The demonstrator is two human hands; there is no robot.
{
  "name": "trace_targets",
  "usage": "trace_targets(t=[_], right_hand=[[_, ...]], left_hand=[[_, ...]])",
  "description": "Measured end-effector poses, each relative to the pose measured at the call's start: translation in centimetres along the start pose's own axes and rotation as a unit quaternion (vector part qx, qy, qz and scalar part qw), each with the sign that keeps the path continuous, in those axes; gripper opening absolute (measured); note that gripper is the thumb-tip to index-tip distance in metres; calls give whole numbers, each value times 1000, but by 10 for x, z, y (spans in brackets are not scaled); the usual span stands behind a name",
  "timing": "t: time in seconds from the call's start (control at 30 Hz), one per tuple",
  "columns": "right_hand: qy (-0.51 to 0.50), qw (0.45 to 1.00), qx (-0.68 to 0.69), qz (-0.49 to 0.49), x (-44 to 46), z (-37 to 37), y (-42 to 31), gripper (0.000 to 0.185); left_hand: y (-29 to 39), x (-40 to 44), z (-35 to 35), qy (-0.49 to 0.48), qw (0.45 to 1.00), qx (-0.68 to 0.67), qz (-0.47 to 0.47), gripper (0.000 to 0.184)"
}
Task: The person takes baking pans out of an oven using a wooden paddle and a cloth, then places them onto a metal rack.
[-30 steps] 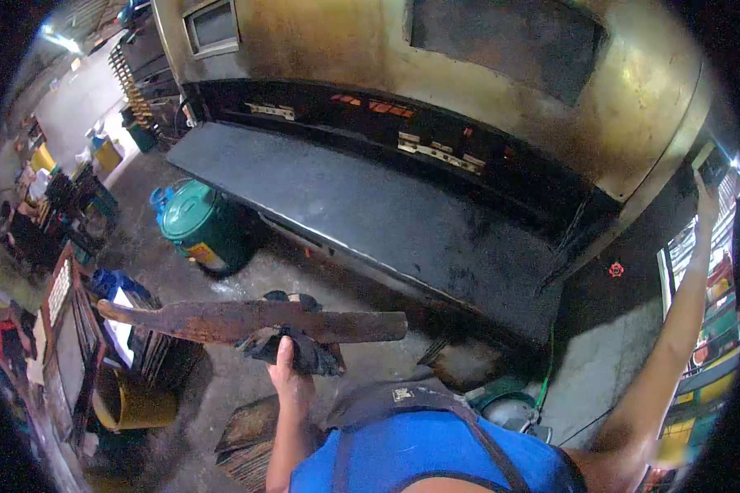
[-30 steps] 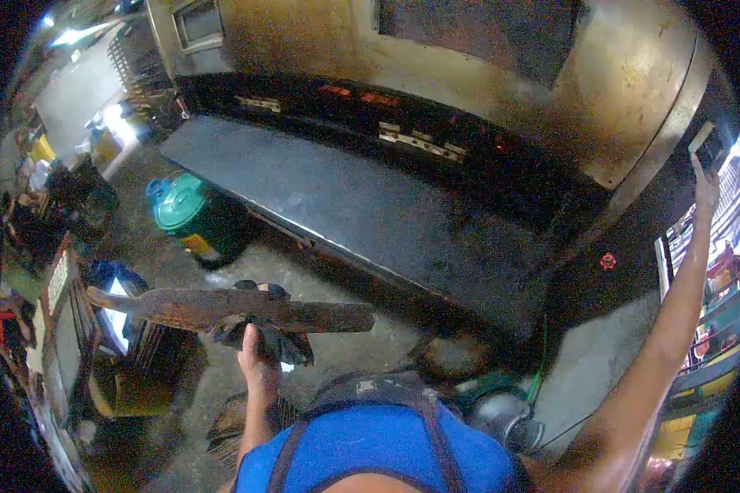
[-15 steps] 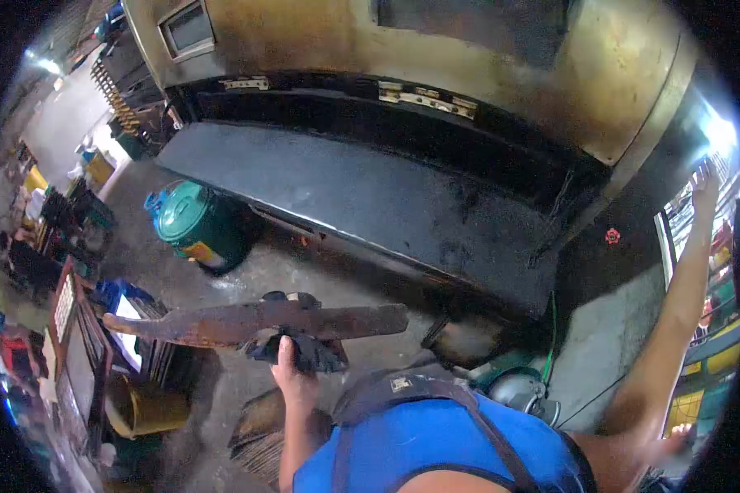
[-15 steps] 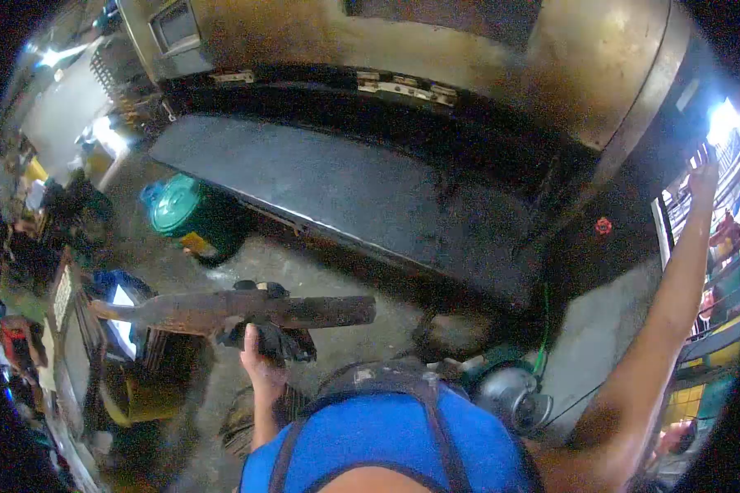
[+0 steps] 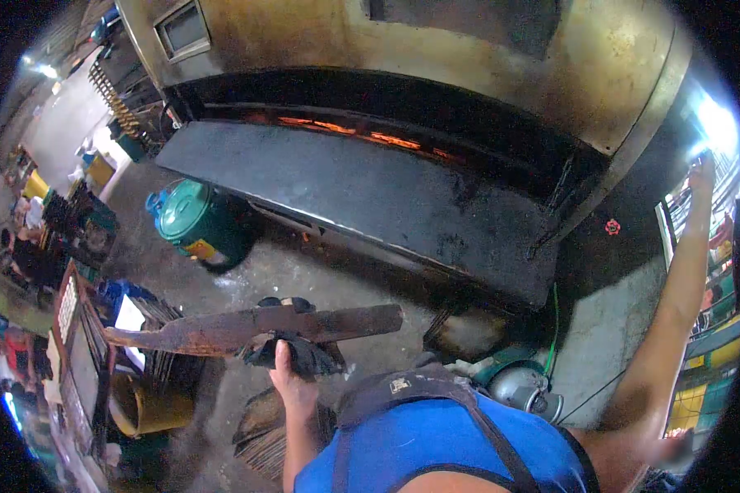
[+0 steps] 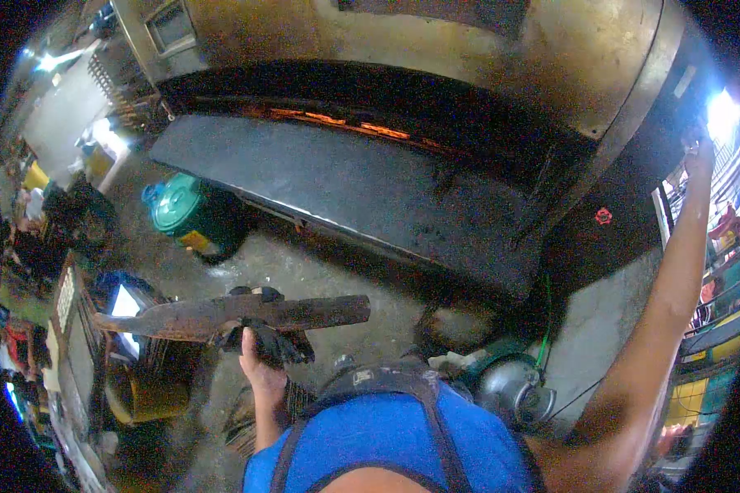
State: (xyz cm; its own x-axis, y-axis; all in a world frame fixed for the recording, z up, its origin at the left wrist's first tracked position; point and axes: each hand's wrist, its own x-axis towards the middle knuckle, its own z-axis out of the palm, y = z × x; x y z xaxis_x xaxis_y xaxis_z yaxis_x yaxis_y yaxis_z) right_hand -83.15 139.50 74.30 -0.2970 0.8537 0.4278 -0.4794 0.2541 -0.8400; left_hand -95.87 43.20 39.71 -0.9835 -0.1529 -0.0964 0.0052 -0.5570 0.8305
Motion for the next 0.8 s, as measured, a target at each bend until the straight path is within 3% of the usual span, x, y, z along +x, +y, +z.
trace_targets(t=[0.2,0.27,0.4,0.6,0.63,0.8], right_hand=[[10,999,-48,20,13,-4,6,31],[15,998,-57,26,18,-12,7,31],[37,994,-94,41,26,-26,10,35],[-10,999,-47,11,6,-25,9,40],[29,998,-43,-21,-11,-9,9,42],[22,998,-50,-24,-20,16,-15,42]], left_hand=[[8,-3,-1,12,998,-31,-49,40],[11,-5,5,48,998,-25,-38,40],[10,-3,8,28,999,-31,-19,41],[6,3,-3,-9,1000,-15,-24,43],[8,3,-2,-5,999,-24,-22,42],[12,3,5,8,1000,-6,3,42]])
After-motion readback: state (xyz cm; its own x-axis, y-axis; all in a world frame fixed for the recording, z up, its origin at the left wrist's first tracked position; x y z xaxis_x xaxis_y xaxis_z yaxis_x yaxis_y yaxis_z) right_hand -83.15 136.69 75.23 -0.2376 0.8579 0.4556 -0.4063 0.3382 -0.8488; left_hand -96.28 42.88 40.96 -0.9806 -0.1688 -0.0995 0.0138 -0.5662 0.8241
